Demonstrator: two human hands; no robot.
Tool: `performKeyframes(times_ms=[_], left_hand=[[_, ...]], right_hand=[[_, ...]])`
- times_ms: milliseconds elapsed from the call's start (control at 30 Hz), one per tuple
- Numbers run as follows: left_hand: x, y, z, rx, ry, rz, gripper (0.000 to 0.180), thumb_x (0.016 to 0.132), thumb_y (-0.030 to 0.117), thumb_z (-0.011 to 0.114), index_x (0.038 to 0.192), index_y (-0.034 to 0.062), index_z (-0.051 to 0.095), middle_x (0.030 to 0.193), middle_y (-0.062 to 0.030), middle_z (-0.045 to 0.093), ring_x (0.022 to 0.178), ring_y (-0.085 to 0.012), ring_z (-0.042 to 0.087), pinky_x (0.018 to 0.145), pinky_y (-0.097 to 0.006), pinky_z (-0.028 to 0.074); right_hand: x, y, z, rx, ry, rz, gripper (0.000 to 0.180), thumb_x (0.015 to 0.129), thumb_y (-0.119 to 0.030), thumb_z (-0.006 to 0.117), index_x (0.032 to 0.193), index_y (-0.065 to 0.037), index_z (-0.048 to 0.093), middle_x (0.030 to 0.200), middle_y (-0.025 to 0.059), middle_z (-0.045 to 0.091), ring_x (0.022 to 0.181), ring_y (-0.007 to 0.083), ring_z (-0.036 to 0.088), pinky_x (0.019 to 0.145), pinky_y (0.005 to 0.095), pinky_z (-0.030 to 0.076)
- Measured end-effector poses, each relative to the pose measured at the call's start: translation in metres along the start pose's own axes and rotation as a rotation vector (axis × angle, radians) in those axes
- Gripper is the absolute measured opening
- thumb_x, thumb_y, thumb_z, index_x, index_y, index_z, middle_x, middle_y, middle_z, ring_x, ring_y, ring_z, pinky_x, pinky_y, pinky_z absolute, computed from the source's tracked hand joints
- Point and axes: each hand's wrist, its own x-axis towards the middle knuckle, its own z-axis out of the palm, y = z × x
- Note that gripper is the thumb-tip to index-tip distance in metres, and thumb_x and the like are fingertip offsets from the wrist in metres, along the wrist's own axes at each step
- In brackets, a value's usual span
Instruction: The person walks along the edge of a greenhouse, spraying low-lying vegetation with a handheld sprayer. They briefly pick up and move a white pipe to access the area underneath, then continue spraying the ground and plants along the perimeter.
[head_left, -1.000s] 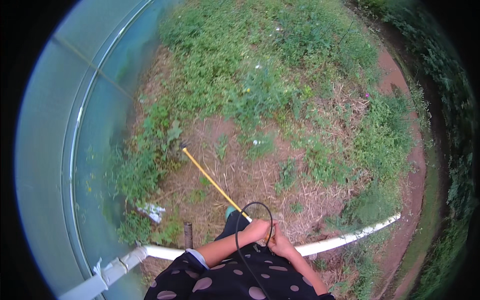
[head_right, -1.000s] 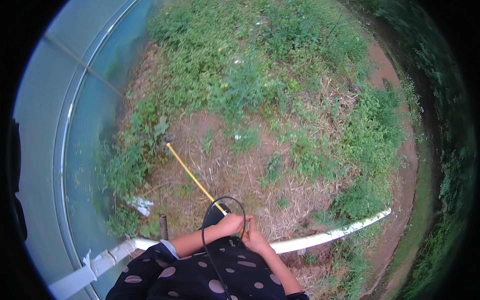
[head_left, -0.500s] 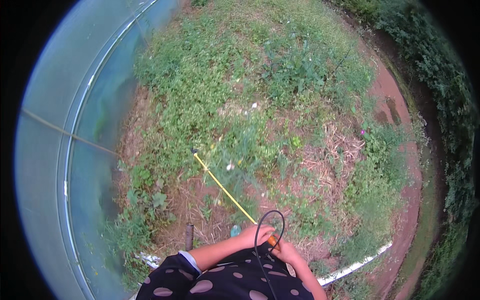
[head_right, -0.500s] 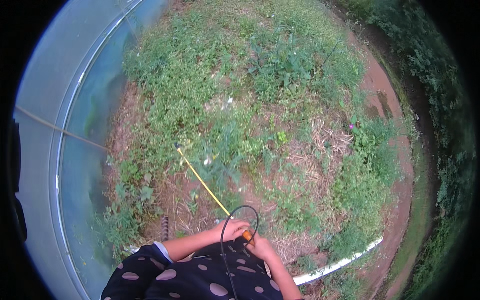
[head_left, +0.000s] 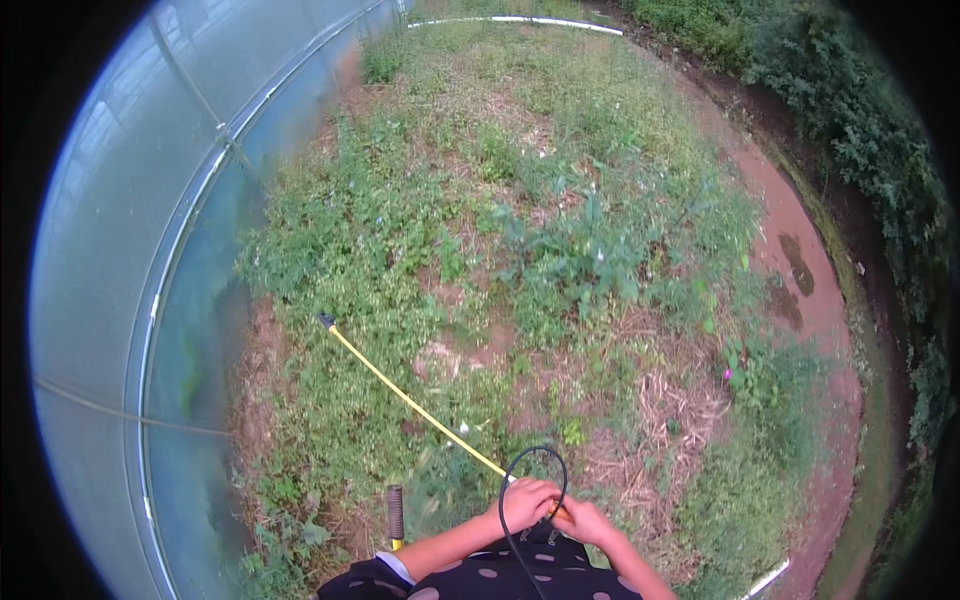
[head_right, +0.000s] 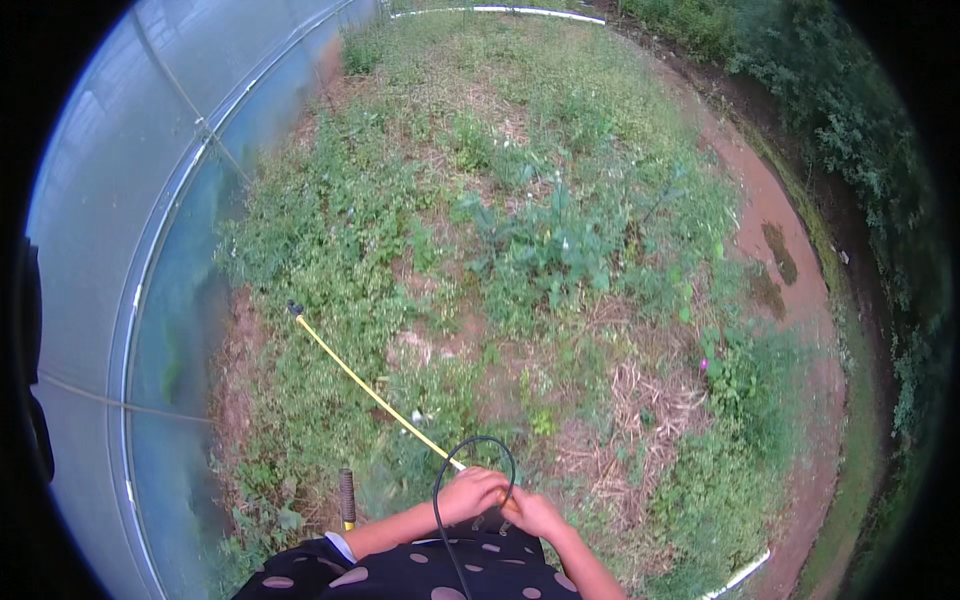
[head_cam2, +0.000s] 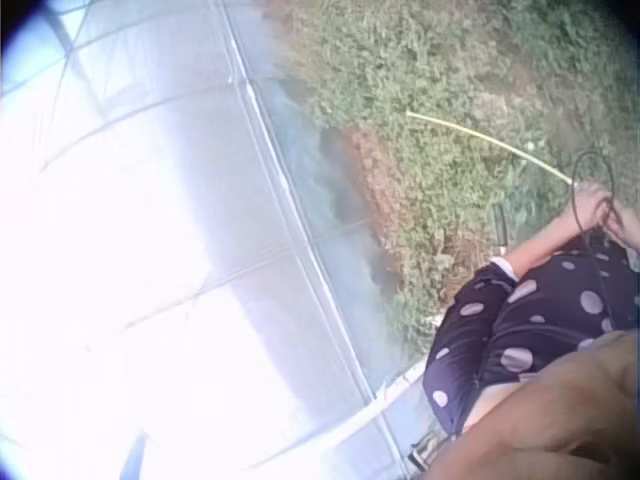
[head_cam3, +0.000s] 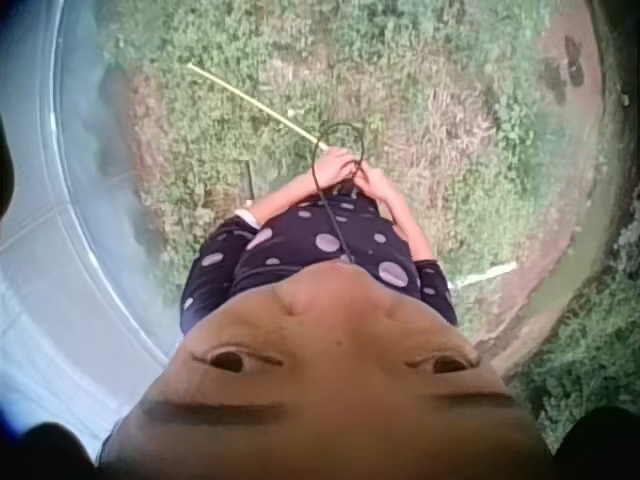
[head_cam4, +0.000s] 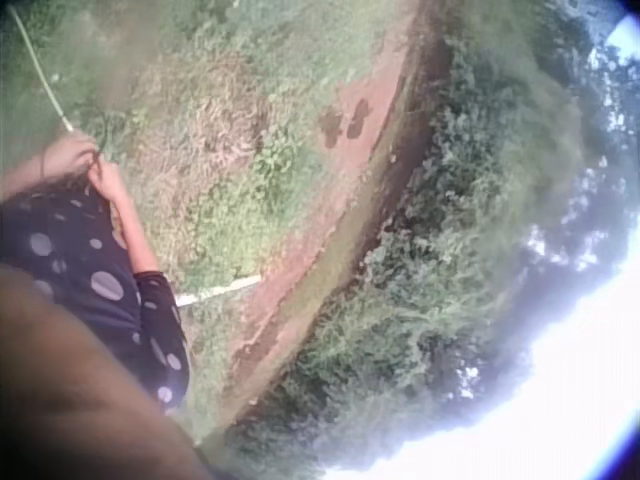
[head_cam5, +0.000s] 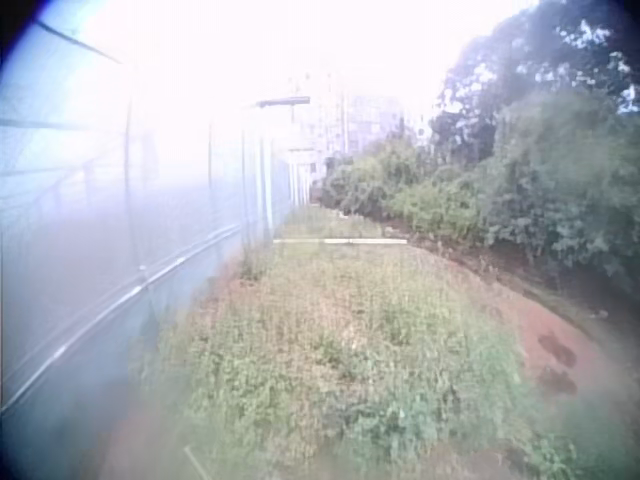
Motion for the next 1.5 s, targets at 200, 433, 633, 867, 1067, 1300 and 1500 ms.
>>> performKeyframes(times_ms=[200, 433, 633, 867, 1067, 1300, 1500], left_hand=[[0.102, -0.061, -0.086, 0.099, 0.219, -0.104, 0.021, 0.076, 0.021, 0.053, 0.095, 0.0153, 0.056, 0.097, -0.0027, 0.054, 0.093, -0.0212, 0.050, 0.089, -0.044, 0.029], [0.234, -0.169, -0.205, 0.295, 0.170, -0.190, 0.028, 0.075, 0.027, 0.054, 0.103, 0.0226, 0.052, 0.091, 0.0025, 0.054, 0.091, -0.0163, 0.051, 0.089, -0.057, 0.020], [0.349, -0.218, -0.353, 0.315, -0.049, -0.167, 0.032, 0.075, 0.024, 0.054, 0.107, 0.0209, 0.049, 0.092, -0.0012, 0.055, 0.092, -0.0189, 0.051, 0.089, -0.055, 0.022], [0.507, -0.307, -0.450, 0.274, -0.050, -0.163, 0.030, 0.075, 0.024, 0.055, 0.105, 0.0232, 0.051, 0.081, 0.0000, 0.055, 0.082, -0.0178, 0.054, 0.083, -0.043, 0.028], [0.674, -0.385, -0.565, 0.321, 0.026, -0.193, 0.024, 0.075, 0.025, 0.053, 0.099, 0.0213, 0.053, 0.076, -0.0017, 0.056, 0.076, -0.0192, 0.054, 0.074, -0.040, 0.030], [0.834, -0.406, -0.717, 0.253, 0.107, -0.209, 0.029, 0.073, 0.024, 0.057, 0.101, 0.0234, 0.054, 0.075, -0.0022, 0.054, 0.076, -0.0194, 0.053, 0.074, -0.037, 0.031], [0.944, -0.462, -0.809, 0.300, 0.048, -0.252, 0.028, 0.071, 0.026, 0.058, 0.099, 0.0235, 0.055, 0.071, 0.0006, 0.053, 0.072, -0.0182, 0.054, 0.069, -0.035, 0.032]], right_hand=[[0.137, -0.022, -0.104, -0.066, -0.029, -0.058, 0.039, 0.074, -0.031, 0.056, 0.103, -0.009, 0.042, 0.073, 0.0191, 0.057, 0.067, 0.0375, 0.056, 0.058, 0.0427, 0.045], [0.330, -0.057, -0.220, -0.194, -0.084, -0.100, 0.042, 0.072, -0.029, 0.058, 0.106, -0.009, 0.044, 0.072, 0.0185, 0.057, 0.065, 0.0354, 0.057, 0.058, 0.0417, 0.046], [0.458, -0.114, -0.327, -0.252, -0.132, -0.079, 0.042, 0.073, -0.033, 0.055, 0.107, -0.010, 0.044, 0.075, 0.0185, 0.059, 0.070, 0.0350, 0.058, 0.062, 0.0439, 0.046], [0.611, -0.131, -0.440, -0.466, -0.067, 0.117, 0.044, 0.071, -0.051, 0.053, 0.089, -0.011, 0.051, 0.070, 0.0127, 0.059, 0.064, 0.0291, 0.059, 0.055, 0.0402, 0.046], [0.783, -0.138, -0.568, -0.442, 0.115, -0.067, 0.037, 0.073, -0.043, 0.054, 0.081, -0.007, 0.048, 0.071, 0.0106, 0.057, 0.061, 0.0281, 0.058, 0.050, 0.0383, 0.046], [0.922, -0.192, -0.747, -0.364, -0.009, -0.118, 0.030, 0.073, -0.034, 0.056, 0.089, -0.010, 0.047, 0.084, 0.0096, 0.056, 0.071, 0.0283, 0.058, 0.057, 0.0396, 0.046], [1.041, -0.200, -0.818, -0.487, 0.163, -0.158, 0.024, 0.072, -0.034, 0.057, 0.081, -0.012, 0.053, 0.070, 0.0067, 0.056, 0.062, 0.0235, 0.058, 0.050, 0.0351, 0.046]])
